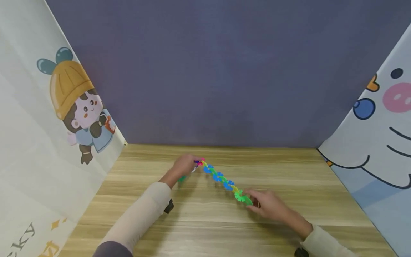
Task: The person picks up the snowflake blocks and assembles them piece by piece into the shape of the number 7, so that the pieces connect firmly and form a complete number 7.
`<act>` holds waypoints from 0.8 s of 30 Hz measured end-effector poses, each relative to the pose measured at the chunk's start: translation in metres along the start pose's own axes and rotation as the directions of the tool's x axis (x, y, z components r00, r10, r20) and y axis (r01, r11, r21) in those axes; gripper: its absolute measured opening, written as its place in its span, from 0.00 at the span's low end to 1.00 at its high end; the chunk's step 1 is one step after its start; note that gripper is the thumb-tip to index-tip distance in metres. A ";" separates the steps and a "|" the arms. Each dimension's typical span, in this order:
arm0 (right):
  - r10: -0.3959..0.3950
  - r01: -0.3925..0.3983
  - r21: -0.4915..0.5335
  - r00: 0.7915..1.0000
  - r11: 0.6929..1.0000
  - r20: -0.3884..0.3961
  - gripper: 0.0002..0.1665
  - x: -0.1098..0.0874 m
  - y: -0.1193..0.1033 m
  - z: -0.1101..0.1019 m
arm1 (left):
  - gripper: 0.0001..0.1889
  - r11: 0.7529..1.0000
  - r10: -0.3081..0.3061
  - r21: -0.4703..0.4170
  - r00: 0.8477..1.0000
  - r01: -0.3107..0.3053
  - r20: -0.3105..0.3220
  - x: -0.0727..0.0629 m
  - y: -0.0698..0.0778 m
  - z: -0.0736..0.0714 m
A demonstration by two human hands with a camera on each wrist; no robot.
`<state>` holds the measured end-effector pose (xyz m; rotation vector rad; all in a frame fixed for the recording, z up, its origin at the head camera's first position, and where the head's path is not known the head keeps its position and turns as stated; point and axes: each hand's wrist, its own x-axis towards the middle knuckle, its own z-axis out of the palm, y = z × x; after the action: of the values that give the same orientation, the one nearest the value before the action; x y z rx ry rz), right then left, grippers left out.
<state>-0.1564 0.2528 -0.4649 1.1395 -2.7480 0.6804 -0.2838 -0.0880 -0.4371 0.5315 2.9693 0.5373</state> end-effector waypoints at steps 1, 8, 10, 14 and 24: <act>-0.001 0.001 0.001 1.000 1.000 0.012 0.25 0.000 -0.004 0.001 | 0.18 1.000 0.011 -0.005 1.000 -0.011 0.000 0.004 0.001 0.001; -0.042 0.037 0.038 0.990 0.999 0.133 0.25 -0.001 -0.032 0.015 | 0.14 0.995 0.103 -0.011 0.994 -0.103 -0.021 0.025 0.014 0.016; -0.054 0.053 0.016 0.986 0.998 0.155 0.28 0.000 -0.038 0.019 | 0.13 0.993 0.120 -0.002 0.992 -0.120 -0.028 0.028 0.019 0.020; -0.050 0.054 -0.015 0.982 0.998 0.184 0.30 0.001 -0.046 0.025 | 0.13 0.988 0.151 0.025 0.988 -0.150 -0.026 0.034 0.029 0.028; 0.009 0.032 -0.259 0.988 0.965 0.155 0.33 0.003 -0.075 0.037 | 0.16 0.986 0.168 0.001 0.985 -0.169 0.044 0.047 0.052 0.045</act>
<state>-0.1036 0.1876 -0.4694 1.1914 -2.8444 0.2253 -0.3049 -0.0112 -0.4620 0.7898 2.9017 0.5246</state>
